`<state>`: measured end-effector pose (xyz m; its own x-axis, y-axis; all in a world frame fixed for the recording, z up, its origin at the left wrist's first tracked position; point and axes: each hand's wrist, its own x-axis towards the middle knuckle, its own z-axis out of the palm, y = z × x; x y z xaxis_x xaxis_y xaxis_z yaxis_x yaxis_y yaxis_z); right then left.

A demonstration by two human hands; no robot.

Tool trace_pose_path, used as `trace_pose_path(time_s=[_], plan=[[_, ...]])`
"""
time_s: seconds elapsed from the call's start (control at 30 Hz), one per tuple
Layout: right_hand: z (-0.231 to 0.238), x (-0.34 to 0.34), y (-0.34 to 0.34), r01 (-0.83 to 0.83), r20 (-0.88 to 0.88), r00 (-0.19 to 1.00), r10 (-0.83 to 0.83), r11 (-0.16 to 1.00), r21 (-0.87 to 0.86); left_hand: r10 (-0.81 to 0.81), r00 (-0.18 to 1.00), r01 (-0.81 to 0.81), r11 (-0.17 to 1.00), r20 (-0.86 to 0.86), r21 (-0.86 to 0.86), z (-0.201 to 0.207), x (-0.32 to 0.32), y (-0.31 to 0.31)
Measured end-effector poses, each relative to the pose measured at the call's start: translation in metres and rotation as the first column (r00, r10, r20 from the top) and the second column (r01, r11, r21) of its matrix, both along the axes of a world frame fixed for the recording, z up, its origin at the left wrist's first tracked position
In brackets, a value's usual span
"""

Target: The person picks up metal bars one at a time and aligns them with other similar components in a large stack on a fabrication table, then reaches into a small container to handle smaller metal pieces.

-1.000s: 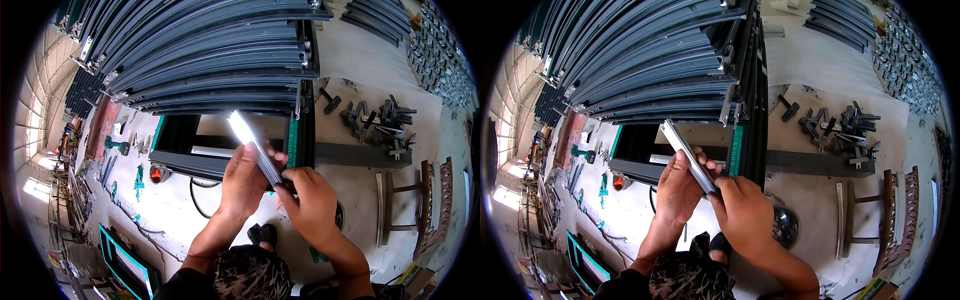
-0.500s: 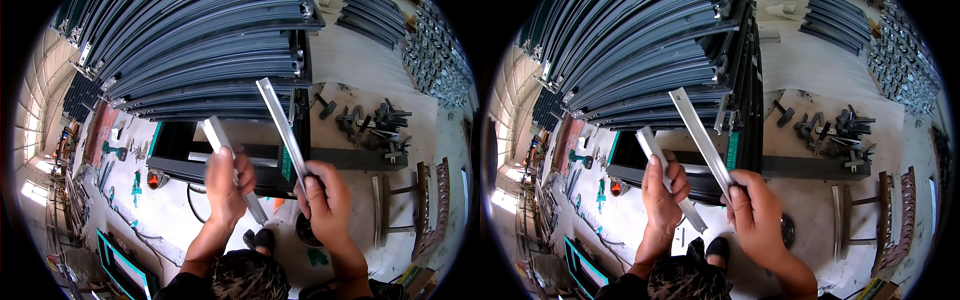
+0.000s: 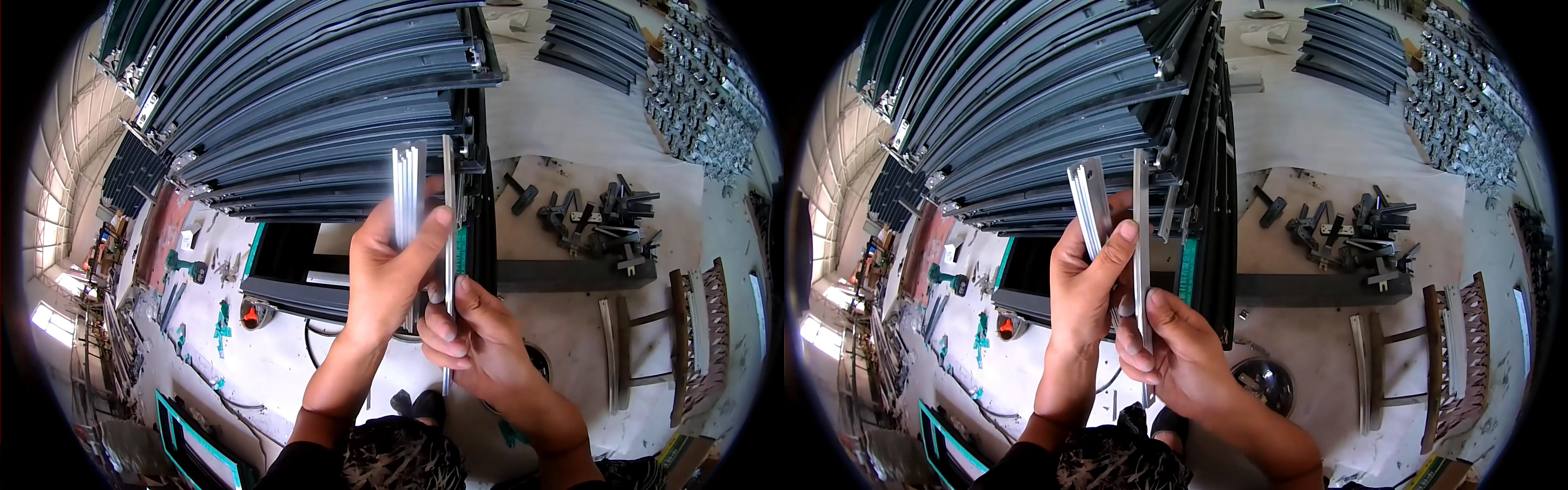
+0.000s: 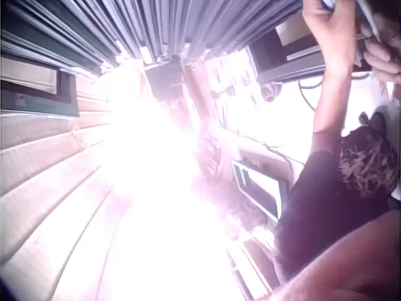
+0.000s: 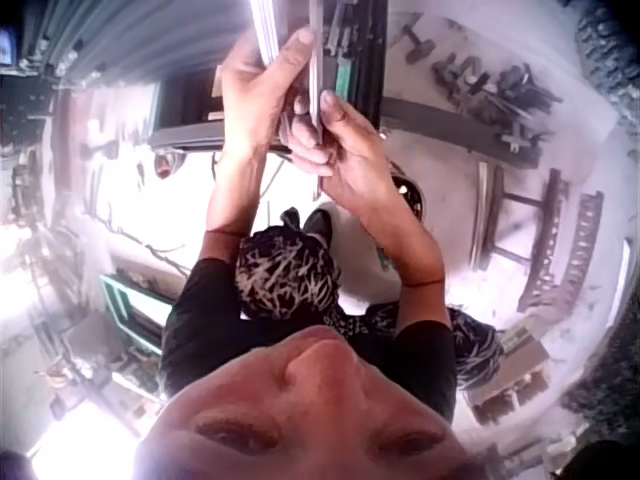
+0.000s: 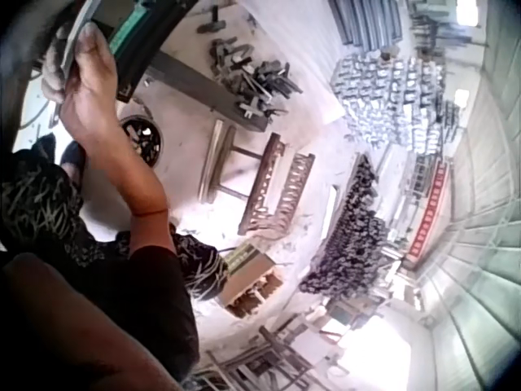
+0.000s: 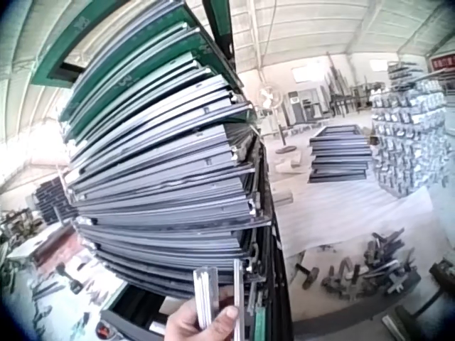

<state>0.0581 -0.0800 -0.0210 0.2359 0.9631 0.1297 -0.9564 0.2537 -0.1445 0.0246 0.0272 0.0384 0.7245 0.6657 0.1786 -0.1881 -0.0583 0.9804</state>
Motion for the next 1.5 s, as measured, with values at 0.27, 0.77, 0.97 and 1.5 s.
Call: trace_pose_path(time_s=[0.27, 0.77, 0.97, 1.5], plan=[[0.034, -0.038, 0.004, 0.09, -0.213, 0.973, -0.086, 0.996, 0.011, -0.028, 0.996, 0.033, 0.997, -0.085, 0.063, 0.009, -0.009, 0.005], [0.072, -0.02, -0.017, 0.008, -0.412, 0.911, 0.009, 0.999, 0.038, 0.008, 0.988, 0.011, 0.992, -0.152, 0.127, 0.034, 0.003, -0.003], [0.078, -0.027, -0.017, 0.093, -0.261, 0.955, -0.138, 0.98, -0.177, -0.015, 0.983, 0.024, 0.999, -0.181, 0.045, 0.033, -0.002, -0.007], [0.084, -0.016, -0.027, 0.04, -0.145, 0.985, -0.093, 0.943, -0.329, -0.028, 0.978, 0.035, 0.999, -0.205, 0.031, 0.032, -0.001, -0.005]])
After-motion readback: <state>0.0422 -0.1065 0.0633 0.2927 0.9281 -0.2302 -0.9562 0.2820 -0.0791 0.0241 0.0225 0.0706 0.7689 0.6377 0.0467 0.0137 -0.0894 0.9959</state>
